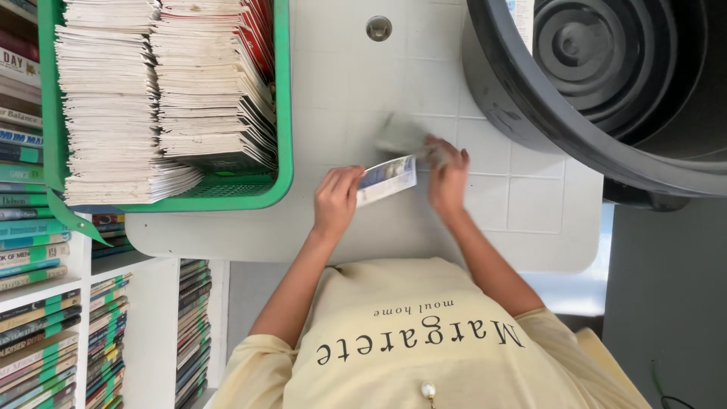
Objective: Wiping down small pamphlets with a cleaning cloth and placing them in a container.
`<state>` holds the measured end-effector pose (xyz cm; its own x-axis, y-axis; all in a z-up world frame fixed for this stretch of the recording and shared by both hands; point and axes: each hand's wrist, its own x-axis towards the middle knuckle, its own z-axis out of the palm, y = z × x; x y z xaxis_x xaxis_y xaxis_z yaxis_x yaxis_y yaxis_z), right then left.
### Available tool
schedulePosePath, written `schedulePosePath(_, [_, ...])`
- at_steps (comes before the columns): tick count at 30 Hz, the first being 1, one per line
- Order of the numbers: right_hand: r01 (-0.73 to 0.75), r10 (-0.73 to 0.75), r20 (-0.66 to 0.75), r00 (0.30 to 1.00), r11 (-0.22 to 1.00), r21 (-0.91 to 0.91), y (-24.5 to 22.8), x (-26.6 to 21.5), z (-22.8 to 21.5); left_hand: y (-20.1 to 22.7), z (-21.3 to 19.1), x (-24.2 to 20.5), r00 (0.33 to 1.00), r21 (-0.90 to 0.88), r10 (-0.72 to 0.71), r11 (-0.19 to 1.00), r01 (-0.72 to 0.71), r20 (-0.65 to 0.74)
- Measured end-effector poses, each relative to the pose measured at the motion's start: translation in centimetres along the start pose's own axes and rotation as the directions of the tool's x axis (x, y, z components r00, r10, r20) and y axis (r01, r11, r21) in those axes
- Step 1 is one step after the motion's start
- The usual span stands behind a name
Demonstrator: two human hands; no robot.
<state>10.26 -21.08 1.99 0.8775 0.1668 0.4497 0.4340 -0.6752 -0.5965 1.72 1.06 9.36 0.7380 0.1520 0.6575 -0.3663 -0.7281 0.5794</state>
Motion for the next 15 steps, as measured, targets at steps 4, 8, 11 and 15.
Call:
schedulePosePath(4, [-0.268,0.284,-0.097,0.954,0.951,0.155,-4.4,4.5,-6.2,-0.1,-0.5,0.7,0.974,0.086,0.203,0.977,-0.195,-0.102])
schedulePosePath(8, [-0.365,0.413,-0.244,0.877,0.905,0.22,-4.1,5.7,-7.8,-1.6,1.5,-3.0,0.911,0.165,0.41,0.896,-0.412,0.049])
schedulePosePath(11, [-0.267,0.329,-0.181,0.927,0.916,0.298,-2.4,5.2,-8.5,-3.2,2.9,-7.0,0.91,0.089,0.291,0.94,-0.33,0.296])
schedulePosePath(15, [-0.49,0.314,0.405,0.859,0.737,0.467,-2.1,4.3,-8.1,-3.1,1.8,-7.2,0.849,0.269,-0.132,0.963,-0.012,0.511])
